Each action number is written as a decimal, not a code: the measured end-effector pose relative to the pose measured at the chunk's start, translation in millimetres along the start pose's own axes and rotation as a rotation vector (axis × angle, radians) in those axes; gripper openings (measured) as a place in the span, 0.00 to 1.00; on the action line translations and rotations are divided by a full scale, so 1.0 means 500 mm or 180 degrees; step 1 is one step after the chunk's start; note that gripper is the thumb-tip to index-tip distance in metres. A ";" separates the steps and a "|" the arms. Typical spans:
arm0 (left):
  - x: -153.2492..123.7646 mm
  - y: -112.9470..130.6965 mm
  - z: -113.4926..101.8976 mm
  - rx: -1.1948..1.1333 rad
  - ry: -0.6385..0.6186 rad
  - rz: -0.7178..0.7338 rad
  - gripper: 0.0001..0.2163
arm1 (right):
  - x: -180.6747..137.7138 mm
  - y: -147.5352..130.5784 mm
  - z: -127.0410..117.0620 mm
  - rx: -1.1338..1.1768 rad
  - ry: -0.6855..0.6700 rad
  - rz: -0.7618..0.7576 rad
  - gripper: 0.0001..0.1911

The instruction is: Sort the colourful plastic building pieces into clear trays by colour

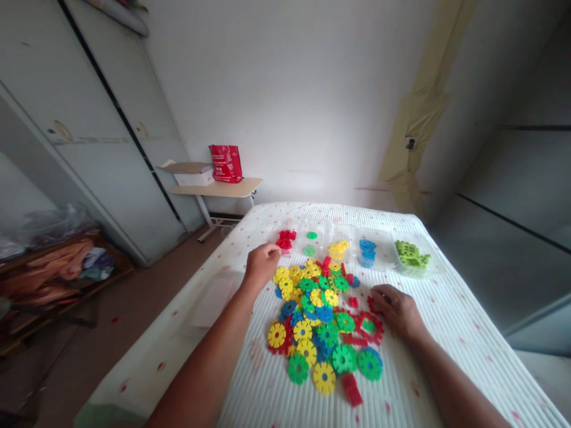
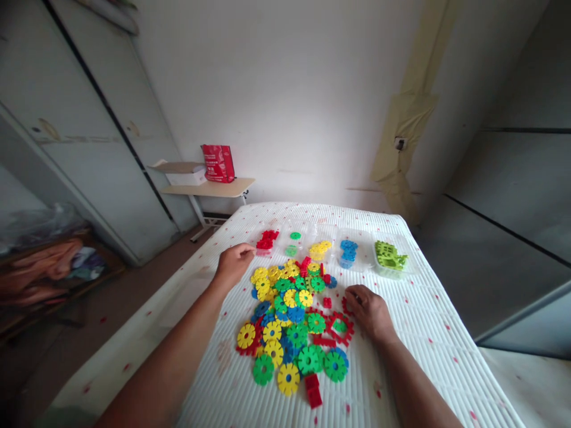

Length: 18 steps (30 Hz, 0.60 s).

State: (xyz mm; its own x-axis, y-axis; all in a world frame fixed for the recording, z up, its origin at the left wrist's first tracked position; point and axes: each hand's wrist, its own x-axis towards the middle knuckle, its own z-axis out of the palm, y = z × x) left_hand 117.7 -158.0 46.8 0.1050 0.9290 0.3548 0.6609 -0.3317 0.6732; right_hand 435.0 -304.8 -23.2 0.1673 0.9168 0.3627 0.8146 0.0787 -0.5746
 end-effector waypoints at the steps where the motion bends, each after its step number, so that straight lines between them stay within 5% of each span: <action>1: -0.032 -0.003 -0.006 -0.0109 -0.0042 0.0109 0.09 | 0.000 -0.001 -0.001 -0.0002 0.0010 0.0009 0.18; 10: -0.260 -0.033 -0.068 -0.0157 -0.1162 0.1269 0.13 | -0.001 -0.009 -0.003 -0.0037 0.0003 0.0034 0.17; 14: -0.298 -0.057 -0.065 0.0100 -0.1268 0.1291 0.24 | -0.002 -0.005 0.000 -0.0052 0.0014 0.0064 0.17; 18: -0.294 -0.076 -0.032 0.0205 -0.1012 0.1212 0.22 | -0.001 -0.007 0.000 -0.0076 0.0026 0.0032 0.17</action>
State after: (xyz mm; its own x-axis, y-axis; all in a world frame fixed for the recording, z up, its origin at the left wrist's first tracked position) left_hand 65.4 -284.6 -20.5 0.5625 0.7511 0.3456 0.5750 -0.6557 0.4893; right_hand 432.1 -305.7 -21.2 0.1798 0.9143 0.3630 0.8259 0.0601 -0.5606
